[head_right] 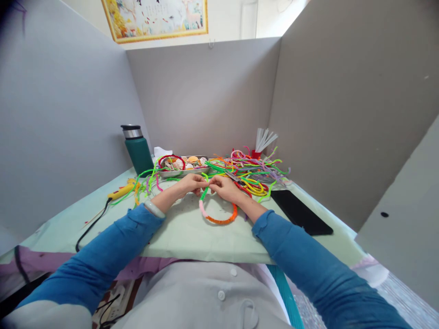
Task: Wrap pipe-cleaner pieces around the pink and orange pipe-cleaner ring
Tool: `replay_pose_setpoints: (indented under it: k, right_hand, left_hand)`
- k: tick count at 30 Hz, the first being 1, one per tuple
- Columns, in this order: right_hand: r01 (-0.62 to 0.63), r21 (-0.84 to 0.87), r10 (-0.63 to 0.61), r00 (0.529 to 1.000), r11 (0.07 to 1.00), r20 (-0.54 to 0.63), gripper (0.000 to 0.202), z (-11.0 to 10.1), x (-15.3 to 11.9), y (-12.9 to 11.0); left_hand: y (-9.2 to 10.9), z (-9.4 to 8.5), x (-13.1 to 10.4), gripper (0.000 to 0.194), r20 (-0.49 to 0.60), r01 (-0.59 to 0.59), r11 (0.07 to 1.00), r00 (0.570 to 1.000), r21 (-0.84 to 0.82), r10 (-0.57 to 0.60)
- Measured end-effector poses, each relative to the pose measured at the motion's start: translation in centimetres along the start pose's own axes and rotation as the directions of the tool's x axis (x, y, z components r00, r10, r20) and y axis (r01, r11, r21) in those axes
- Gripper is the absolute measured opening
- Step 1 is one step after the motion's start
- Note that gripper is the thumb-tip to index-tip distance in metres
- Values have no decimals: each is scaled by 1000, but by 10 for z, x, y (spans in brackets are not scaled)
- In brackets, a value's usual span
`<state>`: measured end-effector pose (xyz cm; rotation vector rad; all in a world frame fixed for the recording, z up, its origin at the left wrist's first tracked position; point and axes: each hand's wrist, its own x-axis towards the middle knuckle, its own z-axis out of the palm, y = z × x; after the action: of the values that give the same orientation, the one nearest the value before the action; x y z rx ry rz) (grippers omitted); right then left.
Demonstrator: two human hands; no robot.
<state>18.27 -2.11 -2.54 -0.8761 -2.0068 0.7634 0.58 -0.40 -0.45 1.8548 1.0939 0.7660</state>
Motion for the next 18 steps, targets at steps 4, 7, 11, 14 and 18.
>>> replay_pose_setpoints:
  k: [4,7,11,14,18]
  right_hand:
    - [3,6,-3,1000,1000,-1,20,0,0,-1]
    - [-5,6,5,1000,1000,4,20,1,0,-1]
    - [-8,1,8,1000,1000,0,21,1,0,0]
    - [1,6,-1,1000,1000,6,21,1,0,-1]
    - [-10,-1,10,1000,1000,8,22,1,-1,0]
  left_hand:
    - [0,1,1,35,-15,9,1000,1000,-4,-9]
    - [0,1,1,35,-21,10,1000,1000,-10,-11]
    - [0,0,1,35,-18,-5,1000,1000,-10,5]
    - [1,0,0,35,-16,-9,1000,1000,3,9]
    - [3,-1,-2,35,1,-12,1000,1000,9,12]
